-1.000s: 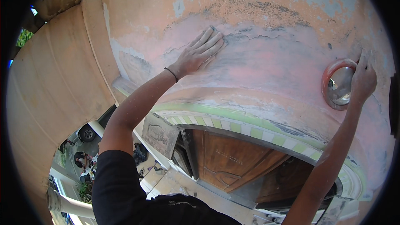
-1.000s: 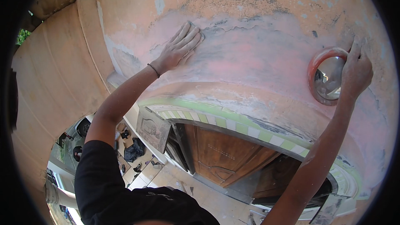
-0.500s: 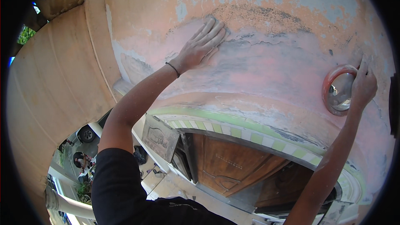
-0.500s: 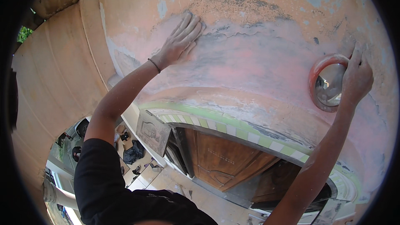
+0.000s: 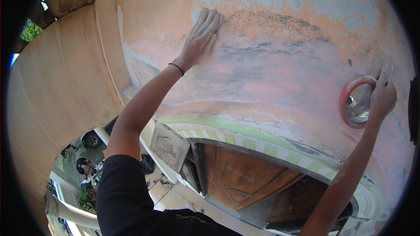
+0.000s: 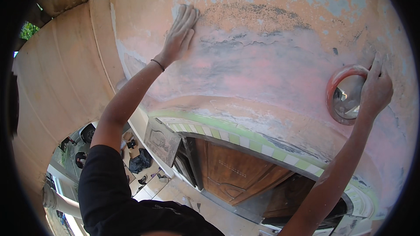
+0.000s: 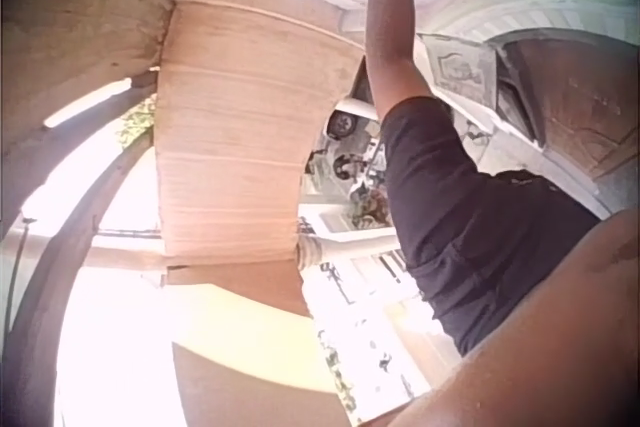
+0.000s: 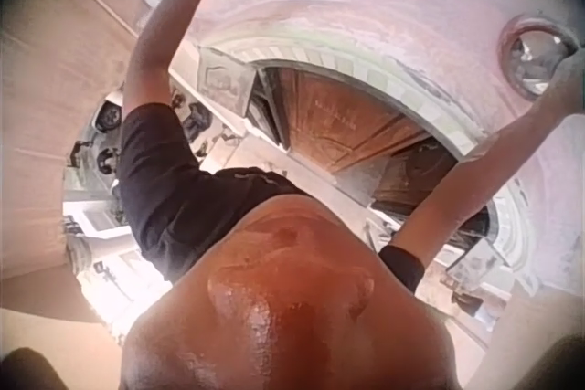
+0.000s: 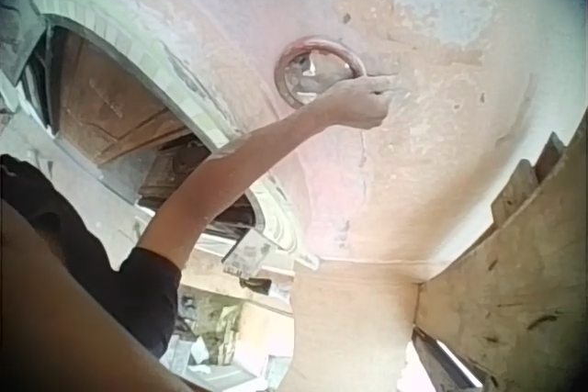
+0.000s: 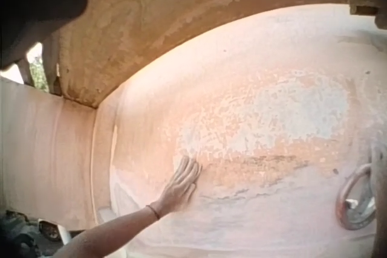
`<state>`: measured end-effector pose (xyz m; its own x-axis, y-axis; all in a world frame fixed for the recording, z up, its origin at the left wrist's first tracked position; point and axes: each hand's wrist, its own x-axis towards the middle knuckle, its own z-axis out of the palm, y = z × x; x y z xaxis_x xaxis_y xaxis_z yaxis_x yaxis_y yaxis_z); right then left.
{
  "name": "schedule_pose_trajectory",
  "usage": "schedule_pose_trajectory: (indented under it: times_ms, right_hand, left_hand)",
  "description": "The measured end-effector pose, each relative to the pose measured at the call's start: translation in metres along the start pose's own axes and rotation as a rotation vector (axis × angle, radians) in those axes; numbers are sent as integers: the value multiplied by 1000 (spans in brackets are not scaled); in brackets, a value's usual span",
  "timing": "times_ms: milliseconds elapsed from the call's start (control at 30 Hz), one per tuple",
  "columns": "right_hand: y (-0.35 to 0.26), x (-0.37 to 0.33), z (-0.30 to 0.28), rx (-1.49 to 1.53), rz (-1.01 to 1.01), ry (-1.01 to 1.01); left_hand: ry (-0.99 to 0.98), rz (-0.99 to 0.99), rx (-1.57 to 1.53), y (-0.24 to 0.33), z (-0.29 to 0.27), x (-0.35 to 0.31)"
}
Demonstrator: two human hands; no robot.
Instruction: Sanding down a wall surface around a light fixture or outlet before painting.
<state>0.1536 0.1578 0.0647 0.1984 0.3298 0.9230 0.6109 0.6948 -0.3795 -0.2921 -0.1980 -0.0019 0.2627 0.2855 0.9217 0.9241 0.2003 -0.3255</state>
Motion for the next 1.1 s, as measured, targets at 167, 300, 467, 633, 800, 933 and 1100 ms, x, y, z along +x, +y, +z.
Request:
schedule_pose_trajectory:
  times_ms: [167, 300, 467, 633, 800, 933, 1100]
  right_hand:
    - [-1, -1, -4, -1, -17, 79]
    - [-14, -8, 4, 47, -28, 47]
    - [1, -4, -7, -9, -22, 62]
    - [-5, 0, -9, 22, 25, -33]
    - [-6, -2, -7, 17, 1, 18]
    - [-10, -7, 4, 39, -3, -10]
    - [6, 3, -4, -13, 12, -26]
  left_hand:
    - [-15, 31, 23, -12, 8, -32]
    - [412, -607, 63, -144, -30, -9]
    - [411, -432, -42, -101, -5, 77]
    - [-244, 243, 48, 27, 5, -19]
    - [224, -565, 26, -95, -22, -53]
    - [476, -763, -22, -195, -45, 9]
    - [32, 121, -59, 14, 7, 57]
